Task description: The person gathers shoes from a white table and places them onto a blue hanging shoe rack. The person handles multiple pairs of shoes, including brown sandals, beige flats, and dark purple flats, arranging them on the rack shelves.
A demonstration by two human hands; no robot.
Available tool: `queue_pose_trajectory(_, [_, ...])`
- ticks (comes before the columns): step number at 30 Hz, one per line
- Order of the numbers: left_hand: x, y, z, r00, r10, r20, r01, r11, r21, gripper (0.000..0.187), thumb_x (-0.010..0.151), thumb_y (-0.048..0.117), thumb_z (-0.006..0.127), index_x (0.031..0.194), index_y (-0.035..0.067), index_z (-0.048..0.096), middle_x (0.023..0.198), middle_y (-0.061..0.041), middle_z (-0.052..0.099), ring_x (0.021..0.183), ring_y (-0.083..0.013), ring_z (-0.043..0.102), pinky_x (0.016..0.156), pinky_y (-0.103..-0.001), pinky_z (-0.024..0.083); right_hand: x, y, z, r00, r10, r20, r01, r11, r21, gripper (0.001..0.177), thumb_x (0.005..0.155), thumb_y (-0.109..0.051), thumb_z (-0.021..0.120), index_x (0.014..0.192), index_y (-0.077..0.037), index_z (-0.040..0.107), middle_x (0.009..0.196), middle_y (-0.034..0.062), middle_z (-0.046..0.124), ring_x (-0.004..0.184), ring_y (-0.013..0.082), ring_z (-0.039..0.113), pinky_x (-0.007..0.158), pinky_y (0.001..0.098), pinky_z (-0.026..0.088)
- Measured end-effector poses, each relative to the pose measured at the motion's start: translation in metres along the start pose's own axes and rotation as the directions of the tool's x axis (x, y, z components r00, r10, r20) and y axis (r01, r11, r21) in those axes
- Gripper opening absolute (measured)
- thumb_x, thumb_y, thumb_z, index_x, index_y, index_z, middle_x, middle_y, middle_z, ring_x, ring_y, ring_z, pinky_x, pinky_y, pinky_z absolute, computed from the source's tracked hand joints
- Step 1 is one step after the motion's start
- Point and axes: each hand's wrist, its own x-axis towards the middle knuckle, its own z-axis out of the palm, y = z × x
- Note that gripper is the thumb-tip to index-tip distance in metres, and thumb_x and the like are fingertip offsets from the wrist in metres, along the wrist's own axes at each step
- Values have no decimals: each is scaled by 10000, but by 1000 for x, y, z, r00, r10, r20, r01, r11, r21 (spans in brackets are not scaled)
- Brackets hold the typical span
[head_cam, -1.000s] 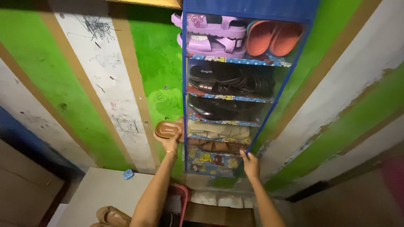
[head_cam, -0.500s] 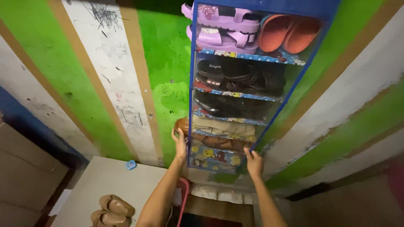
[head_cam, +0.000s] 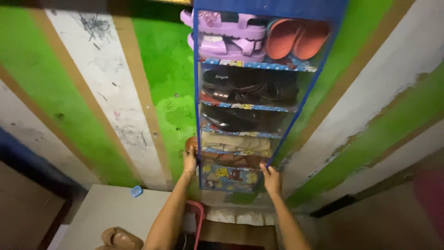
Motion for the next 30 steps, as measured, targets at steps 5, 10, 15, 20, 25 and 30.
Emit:
queue_pose_trajectory(5, [12,-27,-12,988,-71,136,61,995,75,764,991,625,630,1514,81,510,1479,-237,549,1386,-412,499,1175,-552,364,4,12,10,995,99,-6,-100,994,-42,414,928,-569,717,910,-171,827,838,129,774,849,321,740,760,407,552])
queue_pose_trajectory(10, [-85,112,-8,949,169,266,-184,982,31,609,1096,388,430,1530,-39,434,1539,-315,446,1479,-447,351,1247,-559,238,14,19,14,997,72,-16,-72,996,-54,378,922,-521,740,936,-153,824,844,153,763,879,359,733,759,446,555])
queue_pose_trajectory(15, [5,-38,-13,893,182,411,-316,904,288,601,1045,111,282,1592,-78,119,1526,-412,333,1404,-512,369,1183,-596,238,8,19,15,998,47,-40,-47,999,-9,359,921,-479,754,893,-126,814,774,149,739,783,300,692,715,414,536])
queue_pose_trajectory(20, [-14,-28,-12,887,-98,452,-21,968,250,843,1057,658,-48,1660,68,-62,1641,-325,198,1513,-500,204,1268,-593,91,2,22,10,998,55,0,-55,998,39,375,958,-492,717,880,-138,810,657,69,691,668,216,604,642,364,483])
queue_pose_trajectory(25, [-16,-19,-4,908,-144,395,73,979,189,972,1003,781,-38,1669,84,88,1643,-290,215,1515,-476,185,1280,-572,57,-8,-15,-2,993,112,45,-113,994,4,386,934,-557,703,961,-190,819,794,133,762,764,301,695,711,411,528])
queue_pose_trajectory(30, [-26,-1,-6,910,-54,411,-36,977,210,843,1042,637,-40,1660,65,6,1639,-330,194,1519,-493,180,1264,-617,75,-14,-46,-19,973,150,174,-177,973,148,784,909,-561,740,1463,-112,416,1359,283,574,1313,425,531,1089,556,422])
